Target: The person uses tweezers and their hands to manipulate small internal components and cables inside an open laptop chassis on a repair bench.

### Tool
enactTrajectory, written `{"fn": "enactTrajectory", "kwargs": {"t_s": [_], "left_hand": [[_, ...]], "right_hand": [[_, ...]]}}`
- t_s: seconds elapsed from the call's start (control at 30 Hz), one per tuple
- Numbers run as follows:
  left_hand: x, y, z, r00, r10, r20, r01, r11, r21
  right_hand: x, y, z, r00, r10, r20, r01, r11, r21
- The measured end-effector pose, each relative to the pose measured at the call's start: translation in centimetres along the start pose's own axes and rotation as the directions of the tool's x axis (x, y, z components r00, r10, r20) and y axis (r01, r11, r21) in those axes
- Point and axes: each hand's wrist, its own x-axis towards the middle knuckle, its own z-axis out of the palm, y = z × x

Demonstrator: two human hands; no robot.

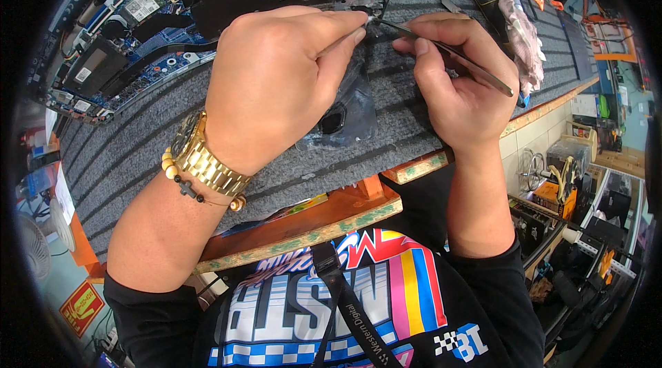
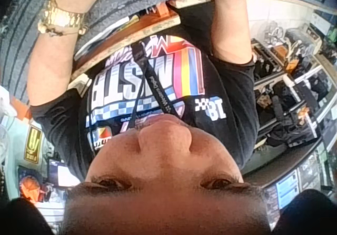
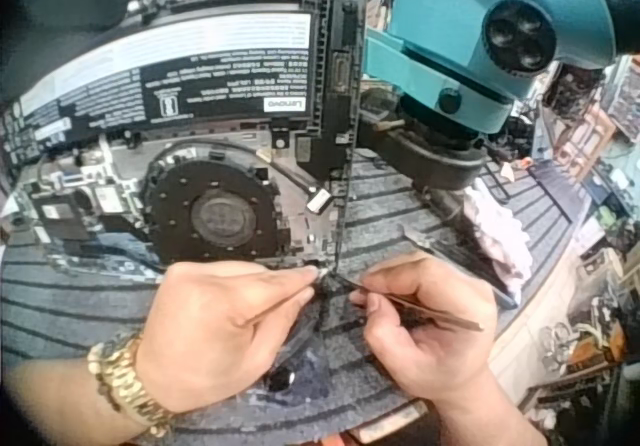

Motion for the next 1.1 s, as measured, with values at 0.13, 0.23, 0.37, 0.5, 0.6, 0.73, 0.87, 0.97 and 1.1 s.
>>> {"fn": "enactTrajectory", "kwargs": {"t_s": [0.13, 0.23, 0.37, 0.5, 0.6, 0.73, 0.87, 0.97, 1.1], "left_hand": [[0.0, -0.07, 0.15, 1.0, 0.009, -0.018, -0.009, 1.0, -0.018], [0.09, 0.22, -0.02, 0.999, -0.034, 0.031, 0.034, 0.999, -0.012], [0.14, 0.21, 0.06, 1.0, -0.016, 0.019, 0.016, 1.0, -0.004], [0.22, 0.21, -0.06, 0.999, -0.007, 0.032, 0.006, 1.0, 0.019], [0.2, 0.23, -0.12, 0.999, -0.011, 0.037, 0.01, 1.0, 0.021], [0.03, 0.23, -0.1, 1.0, -0.016, 0.021, 0.015, 1.0, 0.024], [0.07, 0.36, -0.23, 0.997, -0.048, 0.055, 0.046, 0.998, 0.031], [0.09, 0.21, -0.1, 1.0, -0.015, 0.02, 0.015, 1.0, 0.025], [0.16, 0.31, -0.31, 0.999, -0.026, 0.028, 0.025, 0.999, 0.034]], "right_hand": [[0.0, 0.11, -0.08, 1.0, -0.016, 0.005, 0.017, 1.0, -0.004], [0.05, 0.12, -0.2, 0.999, -0.036, 0.008, 0.036, 0.999, -0.004], [0.1, -0.02, -0.31, 0.999, -0.033, 0.011, 0.033, 0.999, -0.035], [0.03, 0.03, -0.27, 1.0, -0.022, -0.008, 0.022, 1.0, -0.007], [0.06, -0.15, -0.18, 1.0, -0.012, -0.006, 0.012, 1.0, -0.011], [0.06, -0.21, -0.07, 1.0, -0.002, 0.004, 0.002, 1.0, -0.003], [-0.1, -0.14, -0.2, 0.999, 0.046, 0.007, -0.046, 0.998, 0.036], [-0.09, -0.39, -0.18, 0.994, 0.108, -0.005, -0.107, 0.989, 0.1], [-0.04, -0.51, -0.33, 0.991, 0.134, -0.004, -0.133, 0.986, 0.097]]}}
